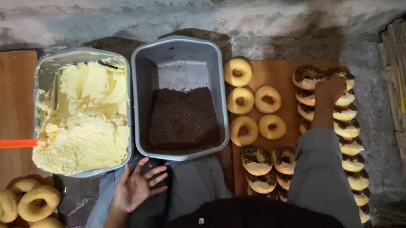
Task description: The person repeatedly picks up plain donuts, dips the top surface into a container of yellow frosting, then dips the frosted top into a container of dark sprinkles, and places the finished donut onto a growing stack on the right. The process is repeated for multiple donuts throughout the clip.
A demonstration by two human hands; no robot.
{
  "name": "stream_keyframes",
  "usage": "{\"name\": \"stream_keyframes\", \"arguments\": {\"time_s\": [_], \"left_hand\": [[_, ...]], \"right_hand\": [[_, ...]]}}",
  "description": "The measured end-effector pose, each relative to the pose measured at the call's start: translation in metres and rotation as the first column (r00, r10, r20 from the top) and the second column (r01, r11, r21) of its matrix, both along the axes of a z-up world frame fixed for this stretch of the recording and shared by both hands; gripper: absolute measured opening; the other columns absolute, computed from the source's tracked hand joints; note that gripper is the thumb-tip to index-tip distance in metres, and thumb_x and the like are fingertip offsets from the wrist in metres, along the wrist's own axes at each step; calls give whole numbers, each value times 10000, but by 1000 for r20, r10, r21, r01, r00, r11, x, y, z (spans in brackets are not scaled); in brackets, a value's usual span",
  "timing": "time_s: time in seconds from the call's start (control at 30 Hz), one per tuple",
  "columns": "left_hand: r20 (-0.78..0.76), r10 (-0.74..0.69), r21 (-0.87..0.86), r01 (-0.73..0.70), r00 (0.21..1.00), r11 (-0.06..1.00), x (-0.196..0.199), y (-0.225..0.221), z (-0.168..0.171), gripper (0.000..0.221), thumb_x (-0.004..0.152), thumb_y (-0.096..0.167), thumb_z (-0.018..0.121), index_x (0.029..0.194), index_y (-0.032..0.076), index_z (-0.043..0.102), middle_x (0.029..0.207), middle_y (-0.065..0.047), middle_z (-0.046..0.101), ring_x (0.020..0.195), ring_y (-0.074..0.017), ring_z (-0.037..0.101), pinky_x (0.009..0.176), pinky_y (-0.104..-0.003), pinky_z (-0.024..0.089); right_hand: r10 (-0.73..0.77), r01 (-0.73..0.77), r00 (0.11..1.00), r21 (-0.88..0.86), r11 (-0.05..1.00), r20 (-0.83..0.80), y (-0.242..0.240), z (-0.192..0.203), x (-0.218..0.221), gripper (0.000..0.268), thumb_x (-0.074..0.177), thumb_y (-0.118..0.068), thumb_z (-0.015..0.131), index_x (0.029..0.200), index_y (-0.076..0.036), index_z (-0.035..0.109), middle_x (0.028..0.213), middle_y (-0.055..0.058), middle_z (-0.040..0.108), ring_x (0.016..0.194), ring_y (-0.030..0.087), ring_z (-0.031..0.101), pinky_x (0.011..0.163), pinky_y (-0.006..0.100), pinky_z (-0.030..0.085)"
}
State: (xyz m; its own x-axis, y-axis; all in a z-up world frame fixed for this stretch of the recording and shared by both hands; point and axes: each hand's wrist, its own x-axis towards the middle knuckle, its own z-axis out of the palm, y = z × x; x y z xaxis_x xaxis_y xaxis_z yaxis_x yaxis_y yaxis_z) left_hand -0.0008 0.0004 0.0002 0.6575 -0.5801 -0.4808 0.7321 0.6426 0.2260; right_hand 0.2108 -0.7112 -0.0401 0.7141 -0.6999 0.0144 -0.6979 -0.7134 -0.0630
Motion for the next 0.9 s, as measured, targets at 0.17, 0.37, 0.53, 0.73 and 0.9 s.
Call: {"name": "stream_keyframes", "arguments": {"time_s": [0.17, 0.37, 0.53, 0.73, 0.9], "left_hand": [[-9, 6, -24, -6, 1000, 1000, -1, 1, -3, 656, 950, 716, 386, 1420, 267, 480, 1522, -289, 447, 1411, -473, 395, 1111, -750, 202], [26, -10, -47, 11, 1000, 999, -4, 4, 0, 641, 957, 712, 393, 1421, 276, 473, 1524, -274, 452, 1406, -440, 411, 1109, -723, 248], [32, -22, -18, 23, 999, 1000, -4, 5, 0, 650, 940, 715, 398, 1415, 279, 479, 1511, -264, 469, 1396, -436, 425, 1097, -719, 266], [60, -21, -78, 25, 998, 997, -7, 9, -6, 631, 946, 705, 404, 1405, 281, 489, 1509, -265, 477, 1398, -445, 419, 1105, -726, 254], [84, -31, -105, 40, 996, 994, -8, 11, -8, 621, 956, 698, 398, 1402, 278, 502, 1499, -254, 497, 1410, -436, 420, 1117, -733, 232]], "right_hand": [[159, -176, 922, 16, 984, 352, 39, -27, -72, 331, 768, -148, 750, 1050, 23, 723, 991, 275, 680, 829, 389, 695, 747, 472, 581], [388, -207, 885, 530, 823, -256, 129, -25, -136, 455, 735, -261, 821, 1078, 9, 689, 993, 246, 708, 872, 364, 698, 780, 483, 571], [-170, -16, 966, 706, 708, 192, 146, 4, -117, 580, 700, -302, 874, 1137, -26, 611, 1018, 149, 695, 897, 288, 686, 784, 473, 577], [-388, -61, 874, 858, 511, 293, 167, -5, -74, 562, 842, -342, 801, 1266, -13, 633, 1071, 116, 695, 939, 269, 675, 766, 415, 551], [-447, -37, 794, 767, 641, 412, 195, 2, -59, 653, 818, -227, 836, 1353, 3, 541, 1200, 189, 681, 1009, 246, 673, 903, 381, 560]]}}
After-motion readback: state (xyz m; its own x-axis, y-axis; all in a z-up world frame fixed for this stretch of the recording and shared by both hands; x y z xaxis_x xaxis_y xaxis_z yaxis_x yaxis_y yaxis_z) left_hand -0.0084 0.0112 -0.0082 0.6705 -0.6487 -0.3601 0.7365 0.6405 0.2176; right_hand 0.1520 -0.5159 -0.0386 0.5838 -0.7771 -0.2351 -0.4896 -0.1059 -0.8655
